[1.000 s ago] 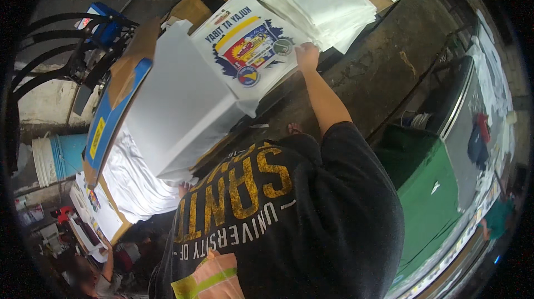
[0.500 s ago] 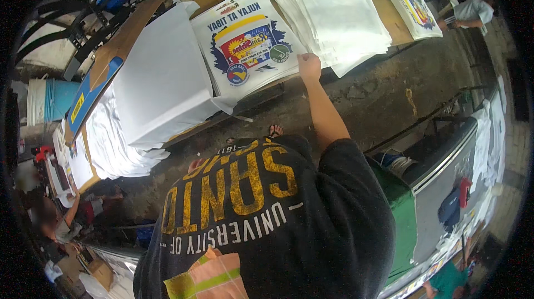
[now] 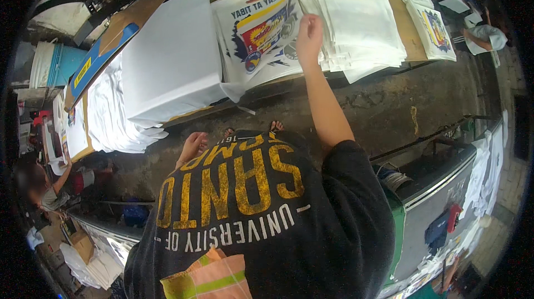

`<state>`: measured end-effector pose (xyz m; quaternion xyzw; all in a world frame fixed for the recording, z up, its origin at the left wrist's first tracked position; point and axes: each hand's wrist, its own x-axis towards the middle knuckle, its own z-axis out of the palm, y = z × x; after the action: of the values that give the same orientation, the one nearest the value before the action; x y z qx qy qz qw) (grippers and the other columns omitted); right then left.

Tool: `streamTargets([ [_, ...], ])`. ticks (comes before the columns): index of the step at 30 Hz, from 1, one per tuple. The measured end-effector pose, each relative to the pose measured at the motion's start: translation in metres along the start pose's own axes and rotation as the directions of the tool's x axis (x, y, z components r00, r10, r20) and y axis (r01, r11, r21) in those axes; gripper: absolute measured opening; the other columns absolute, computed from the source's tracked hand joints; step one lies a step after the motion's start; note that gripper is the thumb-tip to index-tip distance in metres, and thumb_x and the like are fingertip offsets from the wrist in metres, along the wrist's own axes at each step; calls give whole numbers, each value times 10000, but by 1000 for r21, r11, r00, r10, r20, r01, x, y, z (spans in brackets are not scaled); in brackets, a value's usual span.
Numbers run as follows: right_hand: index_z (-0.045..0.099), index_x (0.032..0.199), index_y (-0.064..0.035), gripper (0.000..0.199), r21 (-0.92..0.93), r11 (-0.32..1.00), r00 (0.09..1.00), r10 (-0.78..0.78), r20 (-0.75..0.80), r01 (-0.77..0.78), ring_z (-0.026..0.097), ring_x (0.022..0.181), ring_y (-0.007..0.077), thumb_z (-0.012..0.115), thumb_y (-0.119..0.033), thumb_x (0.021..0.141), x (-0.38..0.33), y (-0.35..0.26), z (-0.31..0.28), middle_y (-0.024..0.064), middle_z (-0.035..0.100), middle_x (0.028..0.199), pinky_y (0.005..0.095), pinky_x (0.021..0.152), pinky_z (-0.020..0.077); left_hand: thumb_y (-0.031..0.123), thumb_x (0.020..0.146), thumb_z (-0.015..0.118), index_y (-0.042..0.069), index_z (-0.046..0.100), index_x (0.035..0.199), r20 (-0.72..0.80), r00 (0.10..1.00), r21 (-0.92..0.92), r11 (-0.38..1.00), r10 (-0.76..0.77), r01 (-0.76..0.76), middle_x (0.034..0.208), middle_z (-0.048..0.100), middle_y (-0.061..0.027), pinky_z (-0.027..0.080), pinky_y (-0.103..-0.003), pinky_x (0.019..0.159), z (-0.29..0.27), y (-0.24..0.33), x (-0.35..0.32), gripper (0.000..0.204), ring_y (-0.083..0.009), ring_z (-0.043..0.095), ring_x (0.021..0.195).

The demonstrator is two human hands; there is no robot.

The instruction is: Printing designs onto white t-shirts using a manual heat press machine in a garment workshop.

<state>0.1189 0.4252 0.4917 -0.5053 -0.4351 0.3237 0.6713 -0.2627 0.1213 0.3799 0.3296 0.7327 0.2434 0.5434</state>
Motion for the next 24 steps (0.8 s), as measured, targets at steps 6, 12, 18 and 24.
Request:
streamTargets([
  [6, 548, 910, -42, 84, -39, 736, 660, -581, 477, 676, 585, 1041, 365, 576, -75, 838, -39, -71, 80, 216, 589, 1167, 397, 823, 484, 339, 925, 536, 82, 601, 1069, -34, 995, -24, 996, 89, -90, 892, 632, 2, 447, -223, 587, -22, 21, -11, 301, -83, 576, 721],
  [12, 525, 931, -96, 220, -142, 353, 344, -615, 709, 925, 574, 1094, 319, 639, -186, 766, -142, -77, 189, 179, 580, 1158, 421, 857, 473, 327, 931, 534, 76, 616, 1054, -62, 976, -40, 977, 207, -209, 892, 636, 2, 440, -210, 589, -83, 40, -21, 291, -72, 578, 734],
  [18, 489, 806, -78, 130, -18, 249, 180, -645, 743, 968, 594, 1066, 363, 572, -170, 769, -249, -70, 294, 222, 608, 1082, 441, 752, 500, 280, 942, 524, 46, 623, 1052, -202, 912, -10, 931, 356, -366, 864, 639, -9, 422, -193, 576, -180, 43, -36, 277, -59, 554, 719],
  [24, 533, 897, -113, 237, 10, 125, 54, -495, 867, 992, 583, 1090, 310, 624, -307, 796, -326, -67, 360, 182, 585, 1156, 454, 862, 458, 214, 933, 545, -7, 632, 1021, -423, 635, 216, 752, 646, -622, 848, 653, -67, 465, -252, 702, -269, 68, -11, 254, -109, 577, 765],
])
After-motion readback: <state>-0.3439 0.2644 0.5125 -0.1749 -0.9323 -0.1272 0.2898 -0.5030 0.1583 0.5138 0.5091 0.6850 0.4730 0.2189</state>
